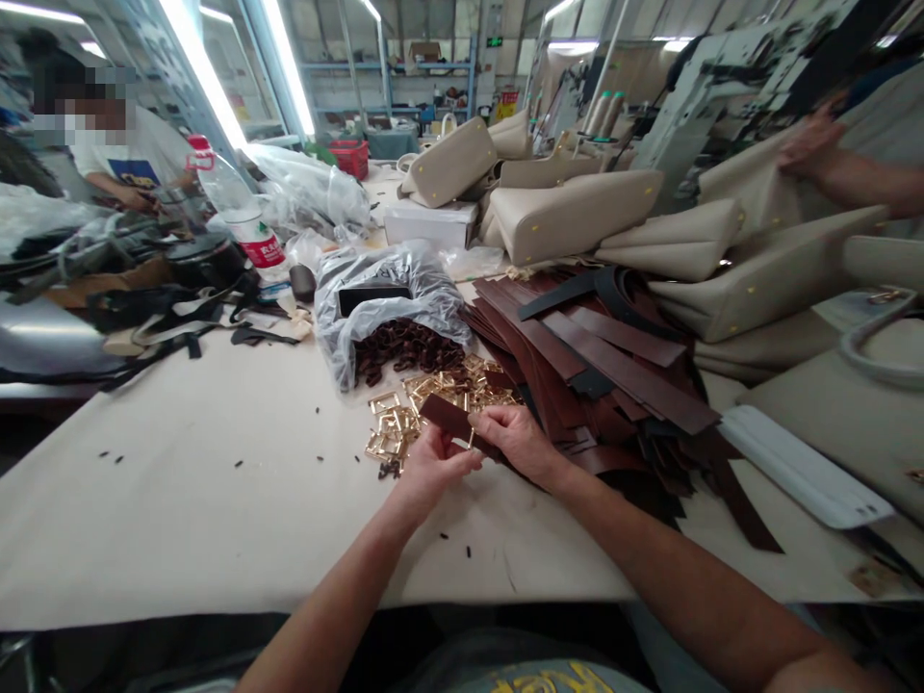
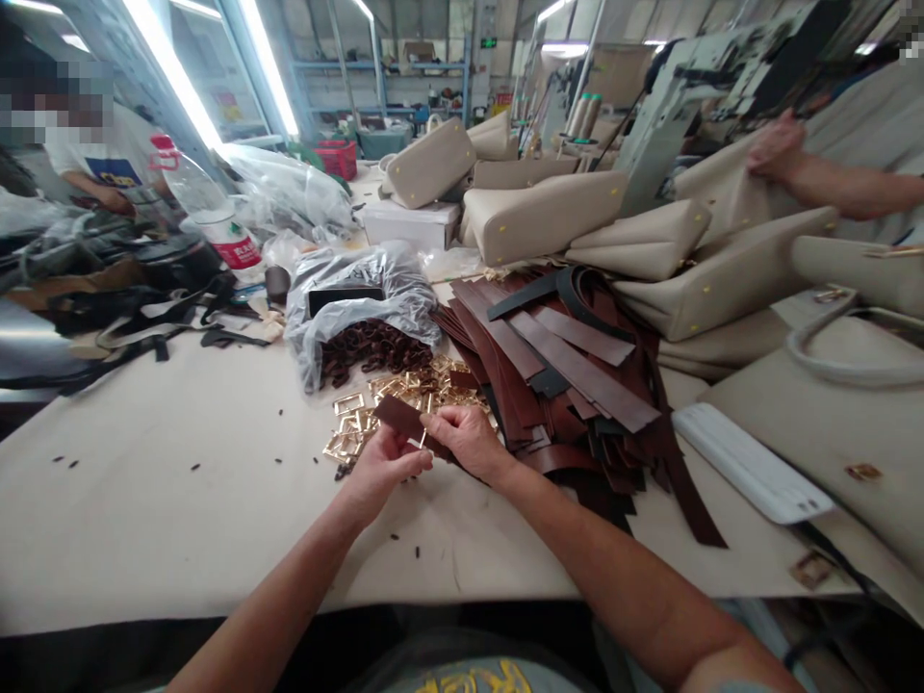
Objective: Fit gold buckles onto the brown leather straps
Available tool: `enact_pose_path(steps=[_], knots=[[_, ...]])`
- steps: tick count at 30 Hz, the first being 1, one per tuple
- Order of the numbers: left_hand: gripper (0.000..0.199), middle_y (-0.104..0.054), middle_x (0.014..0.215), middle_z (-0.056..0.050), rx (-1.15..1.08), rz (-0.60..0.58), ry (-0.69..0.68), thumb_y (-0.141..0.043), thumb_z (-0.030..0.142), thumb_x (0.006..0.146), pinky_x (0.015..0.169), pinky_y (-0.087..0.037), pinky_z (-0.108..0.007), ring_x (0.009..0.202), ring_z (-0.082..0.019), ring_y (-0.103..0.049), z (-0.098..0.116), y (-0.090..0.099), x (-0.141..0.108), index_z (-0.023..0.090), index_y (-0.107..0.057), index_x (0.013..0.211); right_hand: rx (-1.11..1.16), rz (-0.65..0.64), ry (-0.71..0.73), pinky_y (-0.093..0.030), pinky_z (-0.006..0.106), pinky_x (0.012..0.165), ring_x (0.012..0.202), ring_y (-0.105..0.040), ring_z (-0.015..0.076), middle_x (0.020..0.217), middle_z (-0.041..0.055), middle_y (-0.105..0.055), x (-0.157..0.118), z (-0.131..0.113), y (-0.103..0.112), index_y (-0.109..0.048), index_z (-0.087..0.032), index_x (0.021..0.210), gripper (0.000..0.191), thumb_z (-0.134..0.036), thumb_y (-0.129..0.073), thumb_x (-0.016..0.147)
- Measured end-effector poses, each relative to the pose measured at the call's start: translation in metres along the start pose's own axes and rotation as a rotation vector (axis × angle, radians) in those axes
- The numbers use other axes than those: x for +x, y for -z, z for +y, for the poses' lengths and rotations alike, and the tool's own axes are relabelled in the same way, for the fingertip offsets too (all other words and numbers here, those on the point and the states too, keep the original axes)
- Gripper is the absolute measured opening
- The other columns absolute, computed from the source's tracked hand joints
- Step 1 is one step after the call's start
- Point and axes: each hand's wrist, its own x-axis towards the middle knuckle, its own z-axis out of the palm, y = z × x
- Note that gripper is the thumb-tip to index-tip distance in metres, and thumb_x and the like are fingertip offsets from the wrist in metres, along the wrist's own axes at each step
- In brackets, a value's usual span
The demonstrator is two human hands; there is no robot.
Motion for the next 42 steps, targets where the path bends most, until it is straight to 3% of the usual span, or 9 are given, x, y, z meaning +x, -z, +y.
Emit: enact_pose_path(steps=[5,9,14,18,30,35,42], knots=[[0.039,-0.065,0.073,0.000,0.013,0.032,0.026,-0.084,0.033,0.061,0.055,-0.042,-0.022,0.057,-0.010,-0.057,-0.004,0.000,0.002,0.015,-0.064,0.090,-0.073,-0.004,0.076,-0.029,0.022,0.046,0.050,-0.038,0.0080,0.051,-0.0032,-0.044,0.000,0.002,0.000,-0.047,-0.017,0.056,0.051,-0.059,-0.061,0.082],[0.034,-0.059,0.058,0.002,0.014,0.031,0.091,-0.083,0.036,0.062,0.052,-0.036,-0.021,0.051,-0.009,-0.050,-0.005,0.004,0.003,0.014,-0.067,0.082,-0.026,-0.123,0.063,-0.036,0.021,0.048,0.052,-0.047,0.0092,0.057,-0.0012,-0.053,-0.001,0.004,0.002,-0.054,-0.016,0.065,0.040,-0.050,-0.058,0.085],[0.037,-0.058,0.054,0.001,0.023,0.018,0.097,-0.084,0.042,0.063,0.049,-0.034,-0.021,0.048,-0.008,-0.048,-0.005,0.006,0.003,0.013,-0.068,0.077,0.013,-0.261,0.041,-0.043,0.020,0.055,0.060,-0.053,0.0097,0.068,0.0002,-0.060,-0.001,0.002,0.013,-0.062,-0.014,0.078,0.019,-0.033,-0.059,0.080],[0.041,-0.061,0.057,0.001,0.011,0.026,0.097,-0.087,0.043,0.062,0.050,-0.035,-0.020,0.050,-0.008,-0.051,-0.006,0.007,0.003,0.014,-0.068,0.084,-0.014,-0.327,0.032,-0.044,0.020,0.057,0.062,-0.055,0.0098,0.071,0.0003,-0.062,-0.001,0.001,0.018,-0.063,-0.014,0.079,0.014,-0.028,-0.060,0.078],[0.042,-0.064,0.065,-0.002,0.036,-0.001,0.049,-0.083,0.049,0.065,0.058,-0.042,-0.023,0.058,-0.011,-0.055,-0.001,0.002,-0.001,0.013,-0.070,0.082,0.014,-0.266,0.054,-0.039,0.019,0.048,0.053,-0.049,0.0082,0.061,-0.0015,-0.055,-0.003,0.001,0.014,-0.060,-0.015,0.074,0.042,-0.055,-0.064,0.084],[0.040,-0.066,0.070,-0.003,0.054,-0.034,0.019,-0.083,0.045,0.065,0.061,-0.044,-0.024,0.062,-0.012,-0.058,0.002,0.000,-0.002,0.014,-0.071,0.085,-0.063,-0.151,0.080,-0.031,0.019,0.043,0.047,-0.042,0.0069,0.054,-0.0026,-0.052,-0.004,-0.002,0.012,-0.057,-0.016,0.065,0.042,-0.053,-0.064,0.084],[0.037,-0.064,0.062,0.000,0.029,0.085,-0.022,-0.086,0.041,0.062,0.056,-0.042,-0.022,0.056,-0.010,-0.055,-0.002,0.007,0.001,0.015,-0.070,0.084,-0.165,-0.075,0.142,-0.031,0.021,0.048,0.050,-0.041,0.0075,0.053,-0.0024,-0.049,-0.005,-0.005,0.009,-0.051,-0.016,0.059,0.037,-0.042,-0.058,0.085]])
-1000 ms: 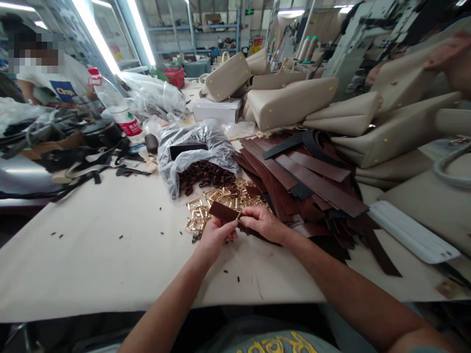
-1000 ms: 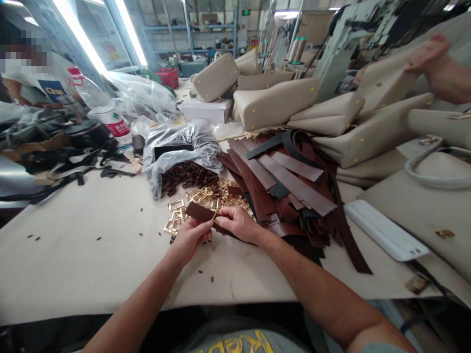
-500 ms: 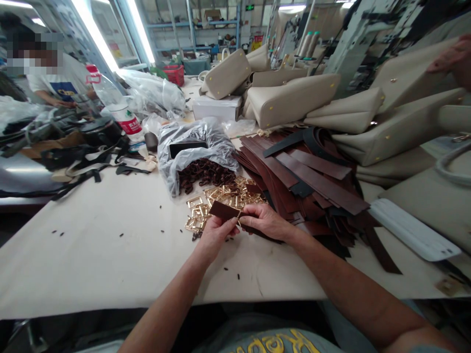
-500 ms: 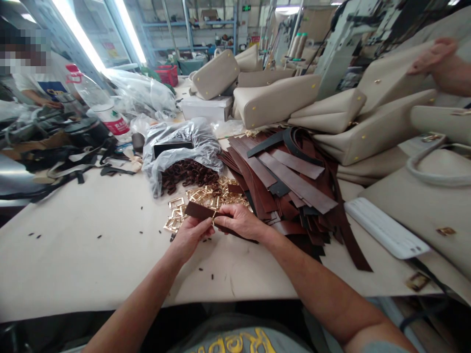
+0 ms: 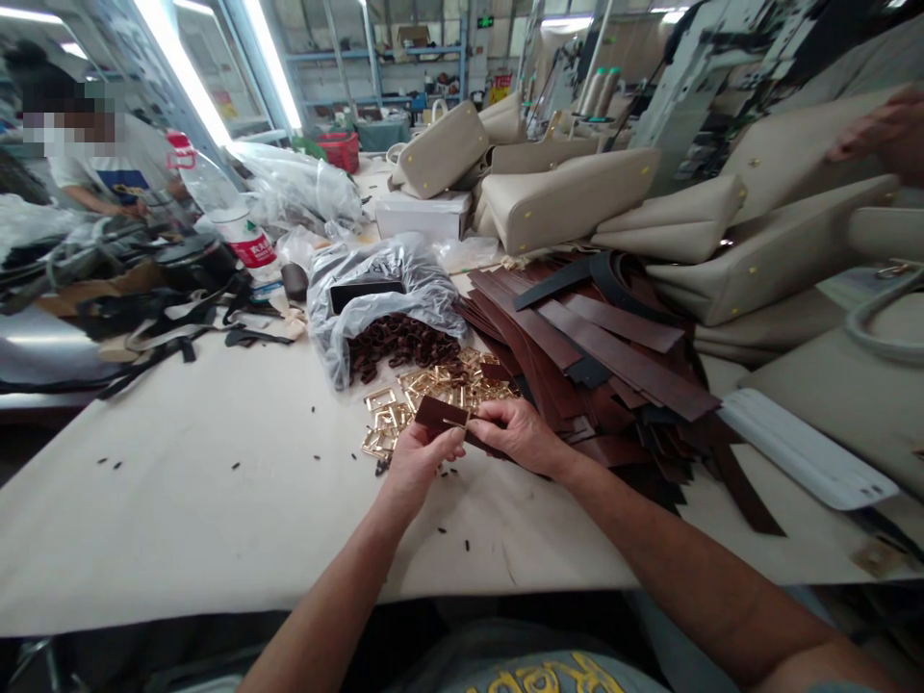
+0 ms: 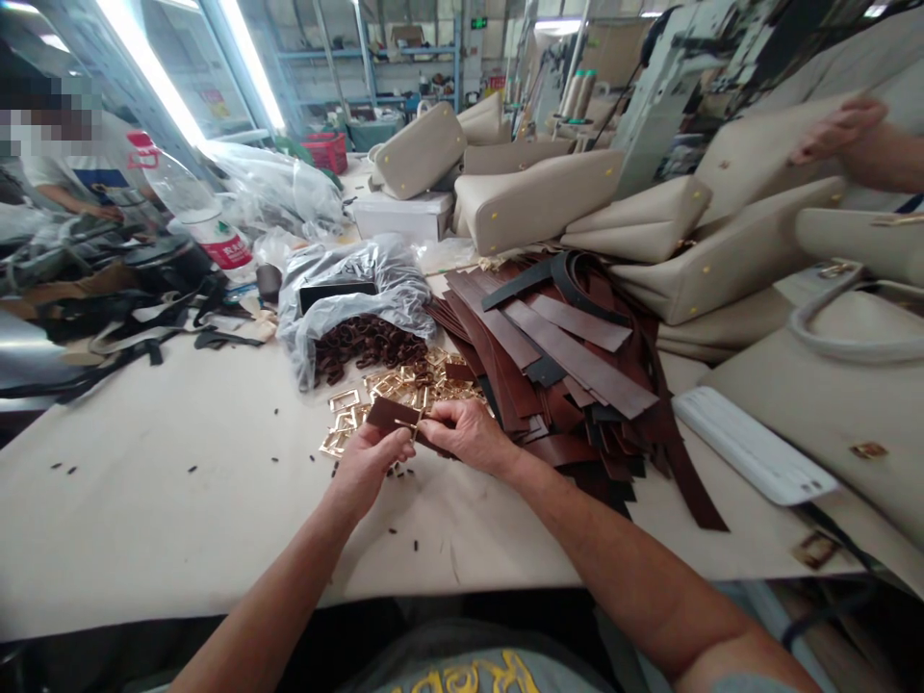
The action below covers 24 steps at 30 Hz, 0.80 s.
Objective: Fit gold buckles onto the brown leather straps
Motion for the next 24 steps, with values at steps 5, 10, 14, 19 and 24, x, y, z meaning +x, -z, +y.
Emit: enact_pose_path(steps=[5,10,14,19,24], knots=[[0.042,-0.065,0.067,0.001,-0.185,0.046,0.067,-0.090,0.040,0.059,0.053,-0.046,-0.016,0.053,-0.005,-0.056,0.001,0.004,0.004,0.014,-0.069,0.085,-0.046,0.000,0.036,-0.030,0.020,0.049,0.052,-0.041,0.0072,0.053,-0.0026,-0.048,0.000,0.000,0.002,-0.045,-0.016,0.055,0.040,-0.038,-0.059,0.085],[0.046,-0.066,0.069,0.003,-0.338,0.058,0.217,-0.096,0.031,0.051,0.050,-0.050,-0.011,0.051,-0.003,-0.058,0.004,0.009,0.005,0.015,-0.065,0.081,0.154,-0.132,-0.063,-0.031,0.019,0.043,0.048,-0.044,0.0071,0.055,-0.0027,-0.052,-0.001,0.006,0.004,-0.051,-0.016,0.065,0.045,-0.055,-0.060,0.086],[0.046,-0.063,0.064,0.005,-0.429,0.002,0.324,-0.097,0.025,0.050,0.051,-0.051,-0.010,0.049,-0.003,-0.058,0.001,0.013,0.005,0.016,-0.062,0.079,0.372,-0.251,-0.080,-0.035,0.017,0.042,0.046,-0.046,0.0060,0.057,-0.0036,-0.054,0.000,0.012,0.007,-0.052,-0.016,0.072,0.051,-0.065,-0.064,0.081],[0.049,-0.065,0.066,0.004,-0.439,-0.092,0.368,-0.098,0.025,0.047,0.051,-0.050,-0.012,0.048,-0.003,-0.056,-0.001,0.015,0.002,0.015,-0.064,0.081,0.490,-0.388,-0.020,-0.035,0.015,0.040,0.043,-0.045,0.0041,0.056,-0.0046,-0.054,0.000,0.016,0.007,-0.053,-0.014,0.073,0.052,-0.064,-0.066,0.080],[0.040,-0.064,0.062,0.003,-0.336,-0.097,0.290,-0.095,0.028,0.051,0.048,-0.045,-0.017,0.048,-0.006,-0.051,0.001,0.015,-0.001,0.016,-0.066,0.076,0.511,-0.436,-0.021,-0.036,0.014,0.040,0.043,-0.046,0.0040,0.055,-0.0044,-0.056,0.004,0.021,0.006,-0.056,-0.013,0.075,0.050,-0.062,-0.067,0.081]])
